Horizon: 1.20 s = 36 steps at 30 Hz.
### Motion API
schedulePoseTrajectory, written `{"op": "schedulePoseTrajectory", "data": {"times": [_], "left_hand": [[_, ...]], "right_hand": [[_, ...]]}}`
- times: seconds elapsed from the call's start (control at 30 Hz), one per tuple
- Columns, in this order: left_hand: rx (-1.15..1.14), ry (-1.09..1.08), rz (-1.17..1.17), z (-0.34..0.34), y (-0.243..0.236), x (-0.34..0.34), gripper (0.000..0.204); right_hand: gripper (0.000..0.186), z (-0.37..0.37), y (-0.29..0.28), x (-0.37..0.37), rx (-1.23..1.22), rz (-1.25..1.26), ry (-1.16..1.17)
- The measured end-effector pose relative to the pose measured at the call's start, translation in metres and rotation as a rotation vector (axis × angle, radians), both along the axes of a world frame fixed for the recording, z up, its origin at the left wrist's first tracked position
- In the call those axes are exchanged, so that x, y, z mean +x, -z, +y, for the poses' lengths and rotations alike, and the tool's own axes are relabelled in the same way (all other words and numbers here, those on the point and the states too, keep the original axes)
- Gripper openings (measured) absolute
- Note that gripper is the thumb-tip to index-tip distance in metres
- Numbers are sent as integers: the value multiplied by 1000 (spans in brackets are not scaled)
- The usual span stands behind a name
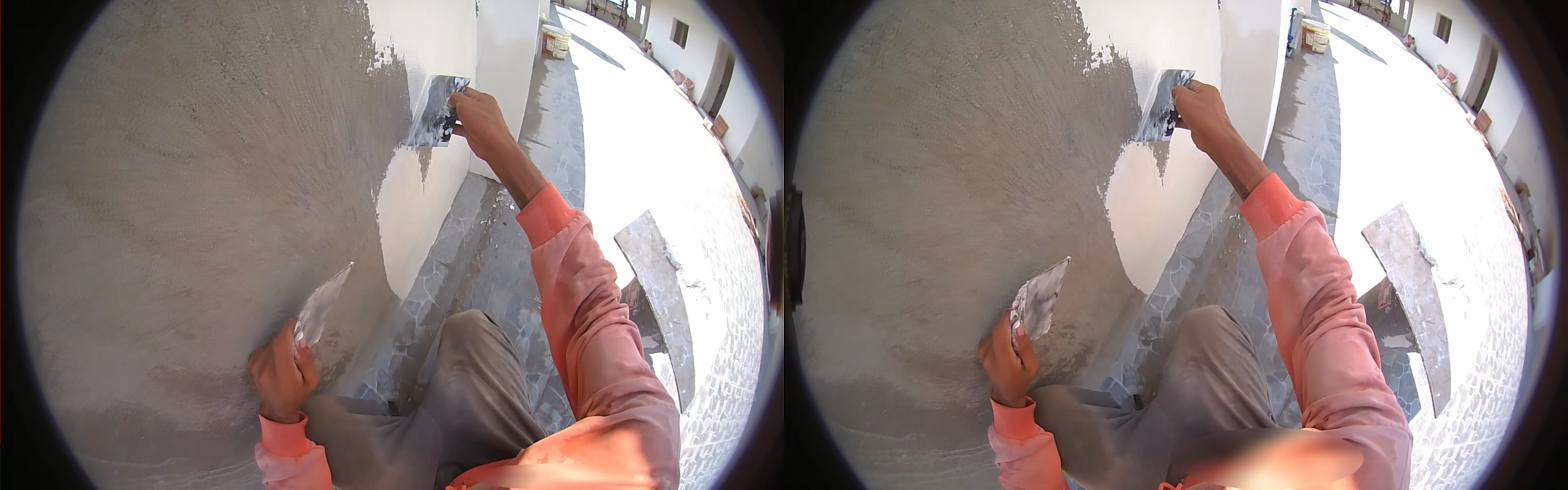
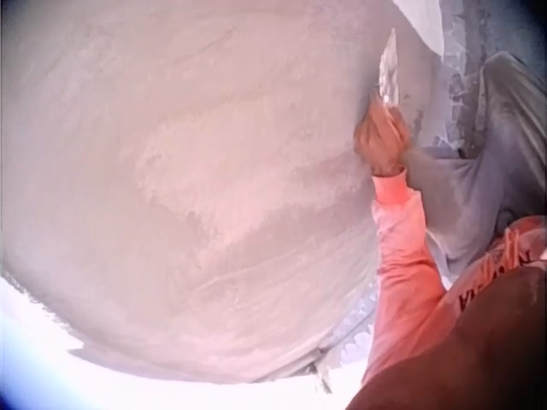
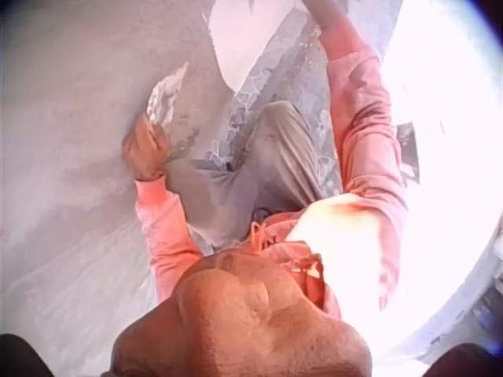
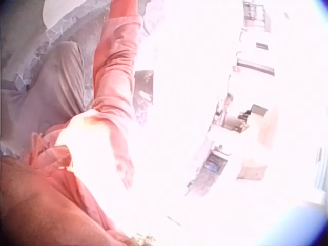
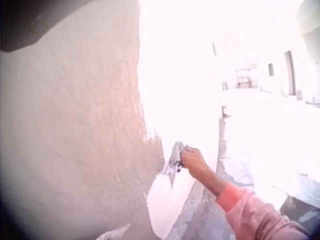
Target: Applying white putty or plaster to an exterior wall using two metal trowels.
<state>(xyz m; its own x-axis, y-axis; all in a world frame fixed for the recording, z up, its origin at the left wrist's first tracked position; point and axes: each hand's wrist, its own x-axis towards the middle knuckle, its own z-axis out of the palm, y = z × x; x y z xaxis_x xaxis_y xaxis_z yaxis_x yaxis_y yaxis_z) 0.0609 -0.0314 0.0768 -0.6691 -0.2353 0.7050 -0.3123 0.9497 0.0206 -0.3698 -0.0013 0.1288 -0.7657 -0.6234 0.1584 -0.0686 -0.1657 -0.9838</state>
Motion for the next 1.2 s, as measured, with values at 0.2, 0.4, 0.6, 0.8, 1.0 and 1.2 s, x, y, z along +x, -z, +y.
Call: {"op": "schedulePoseTrajectory", "data": {"times": [0.2, 0.4, 0.6, 0.8, 1.0, 1.2], "left_hand": [[881, 4, 381, 34, 5, -48, 21], [1956, 306, 643, 49, 12, -106, 27], [2246, 638, 527, 64, 36, -126, 26], [2269, 693, 413, 65, 43, -114, 22], [2151, 569, 447, 82, 39, -116, 26], [2090, 553, 402, 78, 23, -108, 24]], "right_hand": [[20, 90, 11, 34, -407, -434, -210], [33, 169, 16, 129, -482, -236, -95], [58, 194, 24, 189, -265, 1076, -278], [39, 208, 48, 198, 84, 1489, -473], [52, 245, 68, 176, 315, 1509, -428], [63, 334, 66, 150, 802, 1275, -130]]}}
